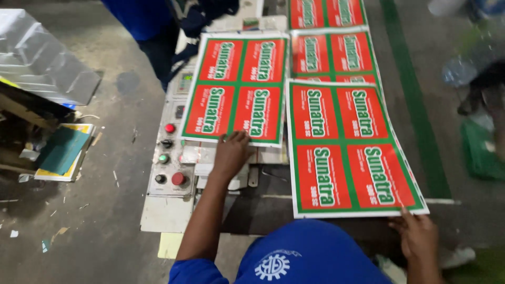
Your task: Organizing and checking printed label sheets at an industrial printing machine station.
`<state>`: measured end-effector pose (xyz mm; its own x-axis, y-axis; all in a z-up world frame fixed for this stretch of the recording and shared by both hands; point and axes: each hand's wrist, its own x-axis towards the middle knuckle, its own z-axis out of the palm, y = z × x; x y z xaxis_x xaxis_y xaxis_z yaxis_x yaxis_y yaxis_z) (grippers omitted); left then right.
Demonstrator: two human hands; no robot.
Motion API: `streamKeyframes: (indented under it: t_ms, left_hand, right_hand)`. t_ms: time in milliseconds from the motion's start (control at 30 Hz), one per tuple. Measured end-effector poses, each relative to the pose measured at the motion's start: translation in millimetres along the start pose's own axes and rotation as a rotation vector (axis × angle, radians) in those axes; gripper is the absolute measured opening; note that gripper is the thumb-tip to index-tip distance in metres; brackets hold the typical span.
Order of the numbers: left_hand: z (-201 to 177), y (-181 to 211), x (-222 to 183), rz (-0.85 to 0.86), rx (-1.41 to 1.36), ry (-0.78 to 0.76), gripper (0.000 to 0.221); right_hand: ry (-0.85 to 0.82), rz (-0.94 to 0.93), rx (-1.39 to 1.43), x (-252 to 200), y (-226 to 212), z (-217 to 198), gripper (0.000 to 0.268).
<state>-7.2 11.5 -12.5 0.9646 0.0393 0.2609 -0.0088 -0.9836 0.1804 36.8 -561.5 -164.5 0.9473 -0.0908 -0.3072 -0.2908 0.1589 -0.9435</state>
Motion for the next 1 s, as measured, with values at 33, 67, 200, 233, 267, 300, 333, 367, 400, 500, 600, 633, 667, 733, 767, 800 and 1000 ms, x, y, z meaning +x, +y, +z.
streamKeyframes:
  t_ms: [33, 67, 200, 233, 267, 300, 333, 367, 400, 500, 600, 633, 667, 733, 767, 800, 1000]
  left_hand:
    - [0.0, -2.9, -0.2, -0.025, 0.017, -0.033, 0.051]
    - [-0.5, -5.8, -0.5, -0.05, 0.035, -0.066, 0.041]
    - [-17.8, -4.0, 4.9, -0.079, -0.007, -0.104, 0.027]
    - [-24.4, -0.2, 5.4, -0.099, -0.031, -0.114, 0.03]
    - [-31.1, 3.4, 5.7, -0.12, -0.054, -0.124, 0.032]
    - [-32.1, 4.6, 6.0, -0.115, -0.054, -0.129, 0.032]
    - [-33.2, 5.8, 6.2, -0.033, -0.028, -0.036, 0.04]
    - [-34.7, 6.8, 6.7, 0.049, -0.002, 0.057, 0.048]
    - [-30.5, 3.4, 5.5, 0.054, -0.003, 0.053, 0.048]
    - [-23.2, -5.6, 6.7, 0.081, 0.046, 0.08, 0.04]
    - [-22.3, -11.2, 4.8, 0.029, -0.041, 0.053, 0.026]
    - [-21.3, -14.3, 4.7, 0.017, -0.054, 0.055, 0.022]
    - [-20.5, -17.5, 4.7, 0.004, -0.068, 0.056, 0.018]
    - [-18.5, -15.6, -1.2, -0.016, 0.01, 0.065, 0.01]
    - [-21.6, -21.0, 4.8, -0.044, 0.098, 0.099, 0.004]
    - [-21.3, -18.7, 10.6, -0.054, 0.109, 0.125, 0.004]
    - [-28.3, 2.1, -1.5, 0.067, -0.004, 0.262, 0.054]
  right_hand:
    - [0.017, 0.017, 0.01, -2.2, -1.3, -2.8, 0.026]
    - [0.035, 0.034, 0.02, -4.9, -2.9, -5.7, 0.025]
    - [0.029, 0.051, 0.051, -10.9, -6.9, -13.9, 0.024]
    - [0.049, 0.064, 0.046, -13.6, -10.0, -13.5, 0.024]
    - [0.069, 0.077, 0.041, -16.4, -12.9, -12.9, 0.025]
    - [0.075, 0.08, 0.043, -16.7, -10.9, -15.6, 0.025]
    - [0.071, 0.068, 0.031, -17.2, -8.9, -18.1, 0.024]
    - [0.066, 0.055, 0.019, -17.2, -7.0, -20.2, 0.024]
    - [0.07, 0.058, 0.021, -18.8, -5.9, -21.5, 0.024]
    - [0.043, 0.082, 0.053, -20.5, -8.5, -18.9, 0.023]
    - [0.063, 0.065, 0.005, -27.8, -16.5, -10.8, 0.022]
    - [0.068, 0.069, -0.004, -28.8, -19.2, -8.3, 0.023]
    - [0.073, 0.072, -0.013, -29.9, -22.0, -5.6, 0.023]
    - [0.096, 0.072, -0.032, -28.7, -2.9, -22.2, 0.024]
    - [0.101, 0.051, -0.044, -9.2, 1.4, -18.5, 0.025]
    - [0.08, 0.031, -0.039, -13.5, -3.7, -16.6, 0.025]
    - [0.042, 0.136, -0.093, -12.1, -3.7, -19.8, 0.029]
